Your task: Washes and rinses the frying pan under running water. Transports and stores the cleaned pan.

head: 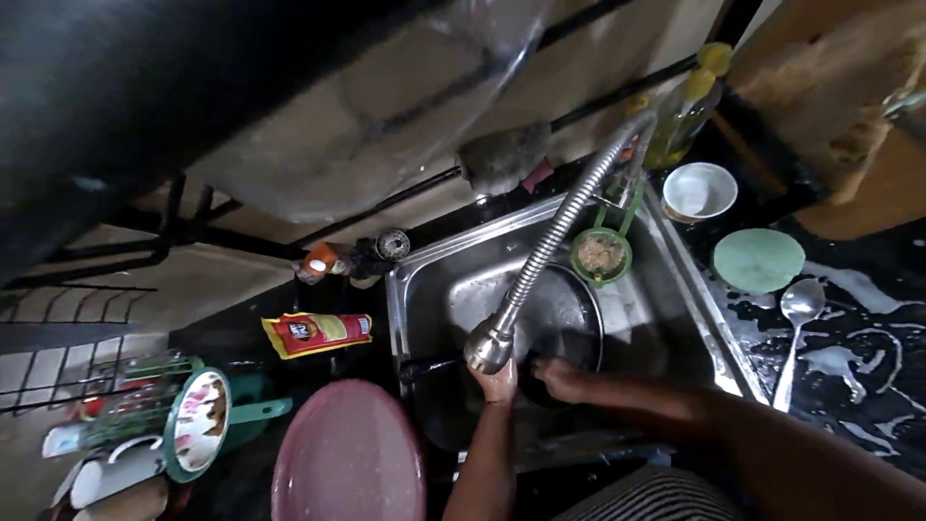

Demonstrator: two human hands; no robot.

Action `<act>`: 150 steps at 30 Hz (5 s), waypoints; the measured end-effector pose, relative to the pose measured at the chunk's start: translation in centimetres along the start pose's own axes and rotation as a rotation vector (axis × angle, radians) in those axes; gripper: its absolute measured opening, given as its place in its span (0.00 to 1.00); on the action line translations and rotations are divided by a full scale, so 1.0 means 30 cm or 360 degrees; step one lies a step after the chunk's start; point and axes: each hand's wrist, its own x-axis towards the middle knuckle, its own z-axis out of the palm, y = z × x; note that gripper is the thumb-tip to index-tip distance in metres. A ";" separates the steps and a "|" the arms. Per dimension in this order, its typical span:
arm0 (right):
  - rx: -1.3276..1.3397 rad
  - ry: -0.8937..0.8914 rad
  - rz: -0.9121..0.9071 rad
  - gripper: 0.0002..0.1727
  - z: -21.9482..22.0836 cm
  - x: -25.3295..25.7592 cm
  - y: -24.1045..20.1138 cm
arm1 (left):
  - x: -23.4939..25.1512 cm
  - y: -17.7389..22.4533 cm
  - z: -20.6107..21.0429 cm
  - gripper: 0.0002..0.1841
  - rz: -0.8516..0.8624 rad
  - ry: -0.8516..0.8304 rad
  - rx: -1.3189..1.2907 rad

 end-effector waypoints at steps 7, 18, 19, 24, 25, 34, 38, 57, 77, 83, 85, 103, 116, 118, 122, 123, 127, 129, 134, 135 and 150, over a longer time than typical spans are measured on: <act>0.0346 0.0829 0.0443 0.15 -0.224 0.176 -0.024 | -0.016 0.032 0.014 0.23 -0.0049 -0.0006 0.0057; 0.0179 0.0221 -0.0032 0.25 -0.088 0.052 -0.101 | -0.019 -0.010 -0.010 0.22 -0.0019 0.0020 -0.0036; 0.0159 0.0320 -0.0009 0.22 -0.126 0.070 -0.097 | -0.016 -0.008 -0.008 0.22 0.0000 0.0019 -0.0017; 0.0206 0.0666 0.0560 0.22 -0.211 0.182 0.192 | -0.025 0.005 0.000 0.24 0.0032 0.0014 -0.0085; 0.0201 0.0619 0.0651 0.24 -0.175 0.163 0.245 | -0.020 0.000 -0.004 0.24 0.0032 0.0015 -0.0093; 0.0528 0.0480 0.0106 0.27 -0.061 0.100 -0.084 | -0.029 -0.005 -0.004 0.23 -0.0077 0.0098 -0.0026; 0.0572 0.0714 0.0531 0.20 -0.134 0.179 0.094 | -0.036 -0.010 -0.016 0.22 -0.0029 0.0101 0.0043; -0.0237 -0.0038 0.0821 0.33 -0.060 -0.052 0.199 | -0.030 -0.023 -0.002 0.24 0.0009 0.0130 -0.0011; -0.0018 -0.0122 0.0490 0.21 -0.080 -0.060 0.283 | -0.005 -0.056 -0.045 0.16 -0.0095 0.0155 0.0104; 0.0133 -0.0159 0.0597 0.40 -0.012 -0.025 0.094 | -0.014 -0.065 -0.042 0.16 -0.0058 0.0154 -0.0013; 0.0421 -0.0071 0.0306 0.38 0.004 0.000 -0.049 | -0.019 -0.063 -0.029 0.15 -0.0073 0.0154 -0.0069; 0.0420 -0.0307 0.0765 0.31 -0.025 -0.040 -0.078 | -0.028 -0.042 0.000 0.16 -0.0061 0.0178 -0.0183; 0.0002 0.0738 0.0912 0.28 -0.250 0.182 0.235 | -0.036 0.046 -0.018 0.24 -0.0139 -0.0053 0.0204; -0.0190 0.0380 0.1081 0.29 -0.141 0.115 0.237 | -0.043 0.039 -0.015 0.25 -0.0141 0.0015 0.0175; 0.0024 -0.0149 0.1097 0.27 -0.062 0.006 0.139 | -0.032 0.016 -0.014 0.25 -0.0235 0.0150 0.0107; 0.0065 -0.0211 0.0985 0.29 -0.059 -0.001 0.133 | -0.028 0.018 -0.018 0.25 -0.0251 0.0147 0.0102; 0.0155 0.0172 0.0596 0.22 -0.065 -0.037 0.181 | -0.016 0.037 -0.021 0.24 -0.0233 0.0064 0.0062; 0.0142 0.0338 0.0715 0.35 -0.103 -0.051 0.221 | 0.006 0.070 -0.038 0.25 -0.0203 -0.0027 0.0189; 0.0037 0.0370 0.0635 0.38 -0.122 -0.020 0.271 | 0.052 0.082 -0.050 0.24 -0.0131 -0.0130 0.0248; -0.0029 0.0360 0.0570 0.33 -0.109 -0.011 0.275 | 0.056 0.076 -0.045 0.25 -0.0143 -0.0134 0.0209; 0.1253 -0.0257 0.0175 0.37 -0.042 -0.146 -0.235 | 0.112 0.059 -0.026 0.21 -0.0147 -0.0179 0.0121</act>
